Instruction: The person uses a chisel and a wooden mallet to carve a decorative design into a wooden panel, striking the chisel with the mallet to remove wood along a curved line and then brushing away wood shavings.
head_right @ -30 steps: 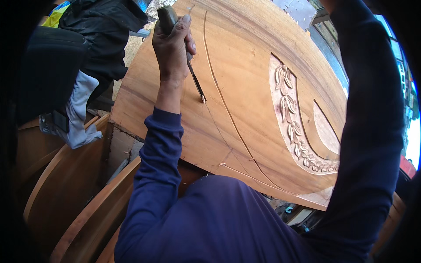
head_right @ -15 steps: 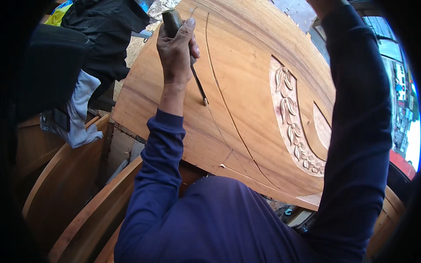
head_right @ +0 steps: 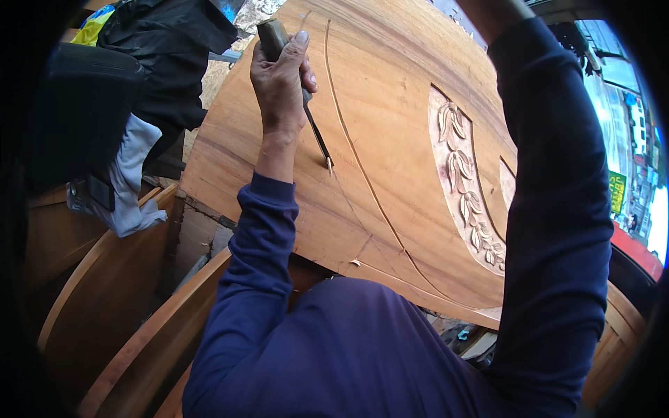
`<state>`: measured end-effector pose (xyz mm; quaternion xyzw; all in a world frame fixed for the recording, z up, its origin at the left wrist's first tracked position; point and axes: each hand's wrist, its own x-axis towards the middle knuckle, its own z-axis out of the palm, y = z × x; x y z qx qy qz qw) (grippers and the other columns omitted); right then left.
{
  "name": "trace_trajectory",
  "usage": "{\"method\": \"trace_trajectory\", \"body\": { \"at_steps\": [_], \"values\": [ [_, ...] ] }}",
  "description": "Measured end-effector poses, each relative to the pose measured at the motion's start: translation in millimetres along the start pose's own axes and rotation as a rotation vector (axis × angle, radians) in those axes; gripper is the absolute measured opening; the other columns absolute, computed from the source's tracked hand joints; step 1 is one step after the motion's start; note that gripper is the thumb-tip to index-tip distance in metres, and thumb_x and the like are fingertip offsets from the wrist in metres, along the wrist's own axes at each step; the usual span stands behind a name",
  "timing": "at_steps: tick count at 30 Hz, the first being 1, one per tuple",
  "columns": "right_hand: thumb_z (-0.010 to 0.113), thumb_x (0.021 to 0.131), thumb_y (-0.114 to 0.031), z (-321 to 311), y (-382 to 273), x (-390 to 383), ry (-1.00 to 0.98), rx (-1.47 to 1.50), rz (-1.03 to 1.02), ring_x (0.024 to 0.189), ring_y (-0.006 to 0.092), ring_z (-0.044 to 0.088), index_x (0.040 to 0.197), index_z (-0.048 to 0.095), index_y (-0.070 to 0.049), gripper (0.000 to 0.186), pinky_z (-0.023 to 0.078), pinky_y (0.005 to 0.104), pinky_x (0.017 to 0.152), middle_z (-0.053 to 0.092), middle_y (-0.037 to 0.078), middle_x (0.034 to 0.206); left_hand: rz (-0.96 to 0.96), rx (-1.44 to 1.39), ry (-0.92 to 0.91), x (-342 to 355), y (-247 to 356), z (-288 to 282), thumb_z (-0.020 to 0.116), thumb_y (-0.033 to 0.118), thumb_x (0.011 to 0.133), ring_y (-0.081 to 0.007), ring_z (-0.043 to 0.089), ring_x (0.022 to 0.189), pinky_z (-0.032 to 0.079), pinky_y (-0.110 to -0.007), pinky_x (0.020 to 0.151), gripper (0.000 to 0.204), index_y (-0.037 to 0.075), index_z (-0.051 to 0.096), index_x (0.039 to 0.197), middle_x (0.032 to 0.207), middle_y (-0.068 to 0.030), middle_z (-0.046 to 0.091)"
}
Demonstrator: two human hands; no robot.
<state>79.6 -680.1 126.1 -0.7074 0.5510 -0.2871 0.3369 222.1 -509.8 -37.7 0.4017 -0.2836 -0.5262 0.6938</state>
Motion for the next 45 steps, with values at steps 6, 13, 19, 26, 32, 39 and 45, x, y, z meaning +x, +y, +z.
{"method": "trace_trajectory", "body": {
  "at_steps": [6,13,19,26,32,39,45],
  "values": [
    [0.08,0.085,-0.02,-0.4,4.7,-7.5,-0.524,-0.649,-0.572,0.068,0.0169,0.069,0.154,0.048,-0.012,0.076,0.056,0.0304,0.06,0.072,0.007,0.091,0.024,0.037,0.038,-8.9,4.7,-8.1,0.073,0.017,0.099,-0.0065,0.048,0.043,0.037,-0.023,0.04,0.019,0.009,0.056,0.097,0.059,0.0026,0.05],
    [0.08,0.085,-0.019,3.6,-9.6,-13.7,-0.085,-0.192,-0.131,0.07,0.0166,0.068,0.153,0.049,-0.011,0.075,0.055,0.0307,0.059,0.071,0.009,0.089,-0.039,-0.002,0.023,-5.2,-0.4,4.9,0.076,0.02,0.099,-0.0063,0.047,0.044,0.039,-0.024,0.04,0.023,0.009,0.056,0.096,0.059,0.0022,0.049],
    [0.08,0.085,-0.017,0.8,-2.9,-16.2,-0.454,-0.628,-0.569,0.071,0.0164,0.067,0.152,0.05,-0.011,0.074,0.055,0.0309,0.059,0.069,0.01,0.087,-0.028,0.059,0.076,-9.4,-7.1,-8.7,0.075,0.021,0.099,-0.0062,0.049,0.044,0.041,-0.023,0.041,0.024,0.009,0.055,0.097,0.062,0.0026,0.051],
    [0.079,0.086,-0.015,-2.2,-2.4,-22.9,-0.151,-0.318,-0.225,0.071,0.0157,0.066,0.154,0.047,-0.013,0.075,0.054,0.0307,0.058,0.068,0.011,0.084,-0.012,-0.009,-0.014,-14.1,-3.7,8.0,0.076,0.022,0.099,-0.0056,0.046,0.042,0.038,-0.022,0.04,0.024,0.009,0.056,0.099,0.061,0.0029,0.051],
    [0.079,0.087,-0.013,66.0,-23.8,-57.5,0.483,-0.725,-0.877,0.067,0.0133,0.065,0.16,0.042,-0.018,0.083,0.055,0.0295,0.059,0.068,0.008,0.079,0.018,0.043,0.037,-20.8,-2.8,-7.8,0.076,0.023,0.1,-0.0055,0.046,0.041,0.033,-0.021,0.038,0.024,0.01,0.056,0.099,0.058,0.0034,0.051],
    [0.082,0.083,-0.025,5.4,-6.9,-34.5,-0.133,-0.206,-0.144,0.059,0.0147,0.059,0.113,0.071,-0.007,0.037,0.049,0.0319,0.051,0.065,0.005,0.078,-0.011,0.012,0.034,-17.8,-3.9,4.3,0.074,0.022,0.101,-0.0056,0.046,0.042,0.035,-0.022,0.039,0.023,0.009,0.056,0.098,0.058,0.0033,0.049],
    [0.08,0.082,-0.018,-7.6,-1.8,-28.8,-0.462,-0.594,-0.509,0.066,0.0166,0.063,0.13,0.061,-0.008,0.053,0.052,0.0332,0.056,0.067,0.007,0.087,-0.026,-0.017,0.029,-25.7,-3.7,-2.3,0.076,0.021,0.1,-0.0056,0.044,0.042,0.037,-0.022,0.041,0.023,0.009,0.056,0.099,0.059,0.0034,0.049]
  ]
}}
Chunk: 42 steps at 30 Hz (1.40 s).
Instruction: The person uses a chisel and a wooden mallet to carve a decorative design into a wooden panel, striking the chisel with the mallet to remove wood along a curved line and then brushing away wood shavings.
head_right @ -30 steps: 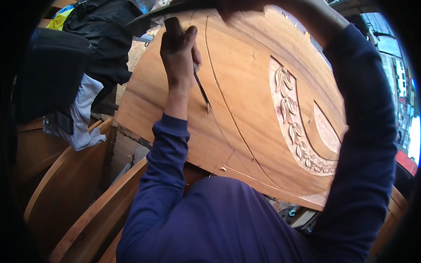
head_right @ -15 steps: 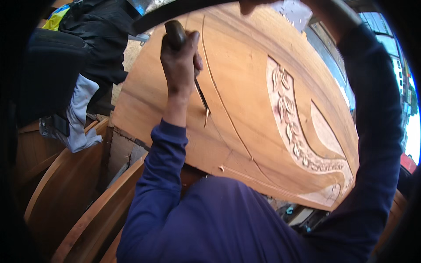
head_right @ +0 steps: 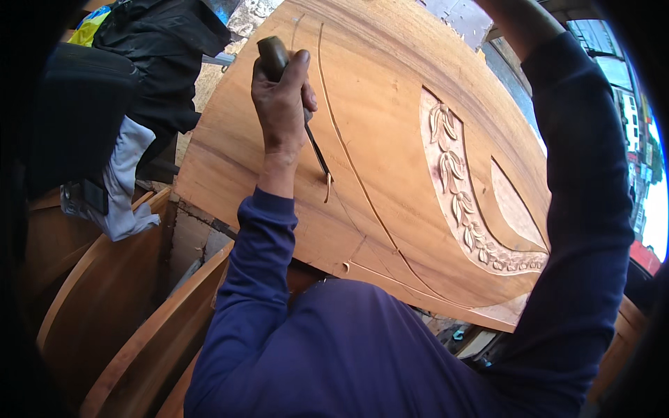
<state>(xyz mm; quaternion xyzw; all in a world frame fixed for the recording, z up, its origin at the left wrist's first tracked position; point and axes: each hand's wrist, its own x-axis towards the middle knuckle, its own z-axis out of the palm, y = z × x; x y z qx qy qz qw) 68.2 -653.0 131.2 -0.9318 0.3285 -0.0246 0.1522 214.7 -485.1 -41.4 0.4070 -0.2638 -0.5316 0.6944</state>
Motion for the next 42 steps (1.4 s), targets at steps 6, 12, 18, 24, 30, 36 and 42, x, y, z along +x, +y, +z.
{"method": "trace_trajectory", "body": {
  "at_steps": [6,12,18,24,30,36,42],
  "values": [
    [0.078,0.081,-0.01,-13.4,-29.9,-11.0,0.401,0.461,0.46,0.074,0.0186,0.066,0.148,0.052,-0.01,0.072,0.056,0.0346,0.062,0.069,0.01,0.095,-0.013,-0.018,-0.014,-1.0,0.4,12.3,0.076,0.022,0.099,-0.0058,0.045,0.043,0.037,-0.022,0.041,0.025,0.009,0.055,0.099,0.062,0.003,0.051],
    [0.077,0.078,0.003,-6.0,-7.5,1.0,-0.242,-0.042,-0.067,0.136,0.0313,0.055,0.164,0.036,-0.014,0.097,0.045,0.04,0.115,0.056,0.018,0.154,0.077,0.039,0.031,-3.3,-3.8,-7.4,0.075,0.024,0.101,-0.0052,0.046,0.043,0.034,-0.022,0.04,0.025,0.009,0.055,0.1,0.06,0.0028,0.05],
    [0.08,0.083,-0.015,-14.4,-10.1,-8.0,0.187,0.385,0.485,0.09,0.0216,0.068,0.162,0.041,-0.022,0.088,0.057,0.0351,0.069,0.07,0.01,0.11,-0.003,0.027,-0.008,-7.3,-3.4,11.6,0.076,0.026,0.101,-0.0047,0.044,0.042,0.029,-0.021,0.038,0.026,0.011,0.055,0.102,0.057,0.0038,0.049],
    [0.078,0.077,0.002,-2.3,-8.4,0.7,-0.328,-0.022,-0.026,0.139,0.0322,0.053,0.164,0.035,-0.02,0.099,0.046,0.0458,0.116,0.055,0.015,0.153,0.041,0.07,0.029,-17.0,1.2,-4.0,0.075,0.025,0.101,-0.005,0.044,0.043,0.029,-0.021,0.04,0.026,0.01,0.055,0.104,0.058,0.0033,0.05],
    [0.082,0.083,-0.017,-15.4,-13.0,-6.9,0.559,0.58,0.52,0.062,0.0166,0.065,0.16,0.042,-0.019,0.087,0.055,0.0315,0.055,0.069,0.008,0.106,0.038,0.024,-0.02,-17.6,-3.9,9.3,0.074,0.024,0.102,-0.0043,0.046,0.044,0.032,-0.02,0.04,0.024,0.009,0.055,0.104,0.06,0.0027,0.052],
    [0.078,0.081,-0.005,12.2,-42.5,-13.0,-0.558,0.028,0.085,0.136,0.0281,0.055,0.164,0.036,-0.022,0.094,0.044,0.043,0.113,0.058,0.015,0.15,0.066,0.052,0.094,-23.3,-4.9,-11.1,0.077,0.022,0.099,-0.0054,0.045,0.042,0.031,-0.021,0.038,0.029,0.009,0.054,0.11,0.059,0.0029,0.05],
    [0.083,0.082,-0.016,-25.6,-31.9,-24.8,0.456,0.345,0.483,0.082,0.0209,0.07,0.156,0.044,-0.007,0.084,0.057,0.0324,0.065,0.072,0.012,0.107,-0.018,-0.013,0.009,-26.5,-7.5,15.6,0.076,0.022,0.099,-0.0052,0.046,0.042,0.032,-0.021,0.038,0.027,0.009,0.054,0.108,0.059,0.0031,0.05]
  ]
}}
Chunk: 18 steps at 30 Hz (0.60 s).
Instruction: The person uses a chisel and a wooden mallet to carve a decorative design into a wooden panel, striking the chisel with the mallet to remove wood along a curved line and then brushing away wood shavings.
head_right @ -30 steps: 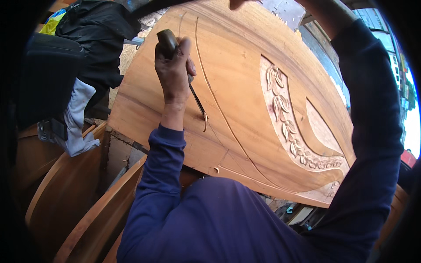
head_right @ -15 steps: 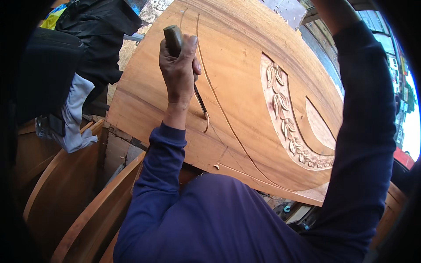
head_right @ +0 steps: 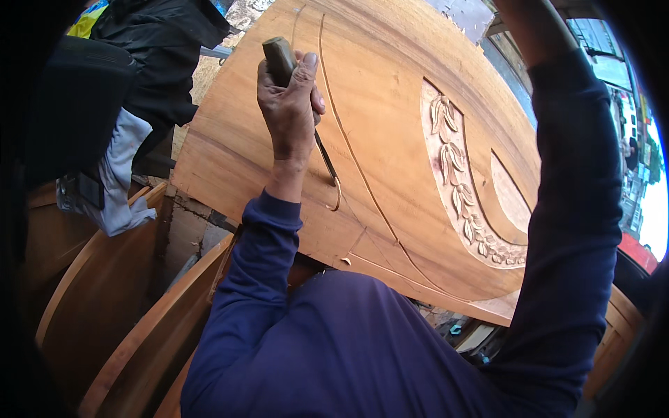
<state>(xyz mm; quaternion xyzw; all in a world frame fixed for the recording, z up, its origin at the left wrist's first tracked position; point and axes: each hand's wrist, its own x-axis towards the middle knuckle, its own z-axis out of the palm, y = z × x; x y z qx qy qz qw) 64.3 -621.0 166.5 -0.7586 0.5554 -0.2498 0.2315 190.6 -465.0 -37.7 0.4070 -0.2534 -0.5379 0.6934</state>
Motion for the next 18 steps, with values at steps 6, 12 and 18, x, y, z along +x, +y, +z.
{"method": "trace_trajectory", "body": {
  "at_steps": [6,12,18],
  "values": [
    [0.078,0.081,-0.01,32.3,3.0,-13.7,-0.626,-0.4,-0.395,0.115,0.0301,0.066,0.161,0.039,-0.018,0.089,0.053,0.0434,0.098,0.068,0.018,0.129,0.1,0.094,0.064,-5.2,4.9,-17.2,0.075,0.02,0.1,-0.005,0.046,0.042,0.034,-0.021,0.039,0.026,0.008,0.054,0.11,0.058,0.0031,0.05],
    [0.08,0.084,-0.01,3.8,2.8,11.9,-0.108,-0.153,-0.101,0.078,0.0198,0.064,0.159,0.042,-0.012,0.084,0.052,0.0344,0.069,0.068,0.012,0.1,0.035,0.003,-0.005,-7.5,2.4,-3.6,0.075,0.021,0.101,-0.0053,0.046,0.043,0.032,-0.02,0.039,0.028,0.007,0.053,0.11,0.059,0.0023,0.052],
    [0.078,0.084,-0.009,39.5,21.6,-25.5,-0.607,-0.291,-0.453,0.1,0.0226,0.064,0.164,0.036,-0.021,0.091,0.056,0.0338,0.069,0.067,0.01,0.122,0.059,0.057,0.05,-12.6,6.7,-20.2,0.076,0.021,0.1,-0.0049,0.045,0.043,0.031,-0.02,0.04,0.029,0.008,0.053,0.112,0.06,0.003,0.051]
  ]
}}
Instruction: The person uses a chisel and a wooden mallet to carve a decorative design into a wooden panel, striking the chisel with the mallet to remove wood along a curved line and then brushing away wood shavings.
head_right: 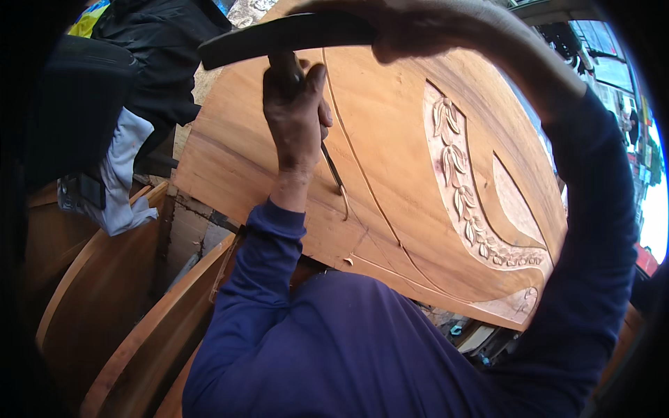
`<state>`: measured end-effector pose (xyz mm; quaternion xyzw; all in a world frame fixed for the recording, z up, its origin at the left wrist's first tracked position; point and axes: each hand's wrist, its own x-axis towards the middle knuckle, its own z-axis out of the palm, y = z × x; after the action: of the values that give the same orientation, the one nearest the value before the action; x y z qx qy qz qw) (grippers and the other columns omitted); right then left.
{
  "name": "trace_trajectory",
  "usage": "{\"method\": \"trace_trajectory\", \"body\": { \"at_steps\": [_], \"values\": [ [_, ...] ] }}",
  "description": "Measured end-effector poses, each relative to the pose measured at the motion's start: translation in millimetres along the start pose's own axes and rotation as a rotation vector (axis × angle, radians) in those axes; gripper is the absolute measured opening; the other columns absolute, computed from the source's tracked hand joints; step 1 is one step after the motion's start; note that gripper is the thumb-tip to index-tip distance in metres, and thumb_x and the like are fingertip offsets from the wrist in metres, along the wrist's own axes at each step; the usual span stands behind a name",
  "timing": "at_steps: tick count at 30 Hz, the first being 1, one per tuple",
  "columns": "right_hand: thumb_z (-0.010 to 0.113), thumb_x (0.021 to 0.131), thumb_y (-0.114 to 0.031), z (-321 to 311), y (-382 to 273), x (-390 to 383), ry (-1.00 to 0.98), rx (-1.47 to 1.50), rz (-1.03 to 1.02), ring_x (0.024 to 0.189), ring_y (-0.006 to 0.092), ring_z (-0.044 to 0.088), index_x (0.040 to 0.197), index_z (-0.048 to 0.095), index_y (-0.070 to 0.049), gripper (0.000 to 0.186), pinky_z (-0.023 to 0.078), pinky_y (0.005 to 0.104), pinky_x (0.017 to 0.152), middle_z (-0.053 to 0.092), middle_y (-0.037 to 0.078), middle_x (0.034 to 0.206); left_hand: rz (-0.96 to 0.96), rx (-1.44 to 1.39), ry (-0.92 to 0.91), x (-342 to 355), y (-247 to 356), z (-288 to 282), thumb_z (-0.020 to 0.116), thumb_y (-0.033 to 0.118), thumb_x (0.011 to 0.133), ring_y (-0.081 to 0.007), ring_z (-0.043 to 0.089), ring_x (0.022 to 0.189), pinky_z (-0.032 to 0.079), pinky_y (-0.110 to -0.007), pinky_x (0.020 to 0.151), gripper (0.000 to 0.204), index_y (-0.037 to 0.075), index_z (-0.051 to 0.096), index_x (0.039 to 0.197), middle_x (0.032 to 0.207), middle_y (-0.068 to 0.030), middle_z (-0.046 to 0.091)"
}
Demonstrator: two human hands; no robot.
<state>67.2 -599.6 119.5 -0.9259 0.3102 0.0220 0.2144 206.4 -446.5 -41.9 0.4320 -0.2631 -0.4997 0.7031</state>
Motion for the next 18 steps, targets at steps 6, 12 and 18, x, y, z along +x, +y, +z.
{"method": "trace_trajectory", "body": {
  "at_steps": [6,12,18],
  "values": [
    [0.08,0.086,-0.012,-46.9,-5.7,-3.0,0.38,0.153,0.491,0.074,0.0154,0.064,0.164,0.035,-0.017,0.09,0.051,0.0312,0.057,0.069,0.009,0.093,-0.058,-0.061,-0.047,-4.5,-2.0,14.9,0.075,0.021,0.1,-0.0048,0.044,0.043,0.031,-0.02,0.039,0.03,0.007,0.053,0.114,0.06,0.0026,0.051],
    [0.074,0.081,0.001,-2.9,-5.7,5.8,0.004,0.012,0.079,0.098,0.0255,0.064,0.164,0.036,-0.021,0.093,0.053,0.0393,0.083,0.066,0.016,0.121,0.003,-0.017,0.007,-9.4,-3.5,6.2,0.076,0.02,0.1,-0.0051,0.045,0.043,0.031,-0.02,0.039,0.031,0.006,0.053,0.115,0.06,0.0025,0.051],
    [0.076,0.085,-0.003,-95.4,3.8,-26.7,-0.135,0.511,0.217,0.086,0.0213,0.069,0.164,0.036,-0.023,0.091,0.058,0.0343,0.072,0.071,0.014,0.102,-0.052,-0.059,-0.051,-15.2,-8.0,16.5,0.076,0.019,0.099,-0.0046,0.046,0.043,0.032,-0.021,0.04,0.033,0.006,0.053,0.119,0.061,0.0029,0.052]
  ]
}}
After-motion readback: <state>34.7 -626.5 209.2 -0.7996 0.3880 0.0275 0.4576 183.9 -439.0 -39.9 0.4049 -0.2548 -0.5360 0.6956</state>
